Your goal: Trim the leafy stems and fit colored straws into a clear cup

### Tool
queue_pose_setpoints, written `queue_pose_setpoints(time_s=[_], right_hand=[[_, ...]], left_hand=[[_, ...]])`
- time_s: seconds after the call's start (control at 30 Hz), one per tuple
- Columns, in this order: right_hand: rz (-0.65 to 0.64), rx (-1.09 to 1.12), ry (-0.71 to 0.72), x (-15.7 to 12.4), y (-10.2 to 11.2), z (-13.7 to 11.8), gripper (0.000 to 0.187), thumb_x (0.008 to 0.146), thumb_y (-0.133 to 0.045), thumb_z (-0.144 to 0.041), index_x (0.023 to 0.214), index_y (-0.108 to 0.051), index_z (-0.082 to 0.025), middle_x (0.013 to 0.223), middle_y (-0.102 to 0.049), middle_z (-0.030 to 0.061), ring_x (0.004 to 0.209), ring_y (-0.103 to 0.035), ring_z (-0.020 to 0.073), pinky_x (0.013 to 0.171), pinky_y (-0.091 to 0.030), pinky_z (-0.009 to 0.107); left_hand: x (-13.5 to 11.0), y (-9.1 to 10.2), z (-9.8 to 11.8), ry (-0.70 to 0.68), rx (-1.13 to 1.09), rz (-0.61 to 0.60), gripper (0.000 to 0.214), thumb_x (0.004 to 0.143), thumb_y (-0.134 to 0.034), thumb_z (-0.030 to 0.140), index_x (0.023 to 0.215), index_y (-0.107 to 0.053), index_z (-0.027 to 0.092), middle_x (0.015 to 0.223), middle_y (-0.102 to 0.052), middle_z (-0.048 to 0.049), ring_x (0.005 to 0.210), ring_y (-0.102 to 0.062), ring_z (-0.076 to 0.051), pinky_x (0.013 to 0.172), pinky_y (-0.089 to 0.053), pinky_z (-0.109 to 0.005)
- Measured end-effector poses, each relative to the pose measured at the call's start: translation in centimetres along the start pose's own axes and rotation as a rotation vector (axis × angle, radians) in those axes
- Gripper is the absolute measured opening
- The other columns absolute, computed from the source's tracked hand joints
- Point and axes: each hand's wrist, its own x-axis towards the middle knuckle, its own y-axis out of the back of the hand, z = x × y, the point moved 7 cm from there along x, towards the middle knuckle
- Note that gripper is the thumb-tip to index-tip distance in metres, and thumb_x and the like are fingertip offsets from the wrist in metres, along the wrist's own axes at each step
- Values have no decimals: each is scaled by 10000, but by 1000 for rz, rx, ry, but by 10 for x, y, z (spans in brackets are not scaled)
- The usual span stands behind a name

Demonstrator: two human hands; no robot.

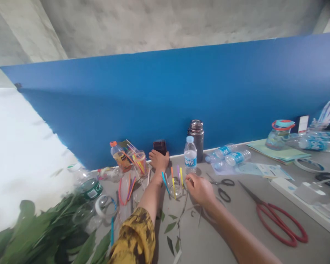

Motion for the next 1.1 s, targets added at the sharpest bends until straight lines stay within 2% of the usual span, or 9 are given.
queue_pose_setpoints(time_s=[0.4, 0.57, 0.7, 0.83, 1.0, 1.1], right_hand=[[-33, -24, -21, -1, 2, -3, 194, 988, -537, -245, 1006, -730, -238, 850, -780, 35, 750, -661, 187, 625, -248, 274], [-15, -26, -20, 0, 2, -2, 179, 983, -550, -246, 999, -728, -242, 849, -779, 30, 748, -660, 184, 628, -251, 273], [-11, -21, -11, 0, 2, -1, 187, 987, -546, -251, 1015, -731, -236, 864, -786, 34, 754, -665, 184, 633, -257, 273], [-25, -29, -12, 0, 2, -1, 199, 997, -537, -257, 1030, -731, -230, 882, -794, 43, 784, -679, 193, 638, -258, 278], [-45, -38, -39, 1, 3, -1, 196, 1001, -535, -260, 1041, -725, -231, 905, -797, 41, 811, -684, 193, 638, -259, 279], [-48, -33, -37, 1, 3, -2, 201, 1002, -528, -253, 1036, -725, -227, 890, -794, 39, 808, -681, 194, 636, -260, 280]], left_hand=[[-1, -4, 4, -15, -53, -79, 667, 964, -545, 530, 1370, -434, 12, 1372, -470, -349, 1317, -496, -452, 896, -463, -525], [1, -7, 5, 0, -64, -56, 601, 949, -598, 491, 1337, -471, 51, 1392, -469, -347, 1304, -488, -469, 904, -456, -539], [1, -10, 4, 13, -67, -23, 680, 917, -640, 496, 1395, -438, 56, 1388, -483, -343, 1305, -492, -464, 932, -482, -553], [2, -12, -1, 27, -74, -2, 786, 893, -673, 523, 1493, -364, 120, 1416, -489, -309, 1319, -503, -446, 979, -489, -570], [6, -12, -8, 14, -105, -31, 980, 845, -711, 561, 1545, -249, 56, 1433, -472, -318, 1345, -507, -447, 1020, -491, -541], [6, -11, -11, -6, -125, -58, 990, 820, -738, 537, 1533, -256, 48, 1419, -487, -311, 1346, -519, -437, 1029, -491, -501]])
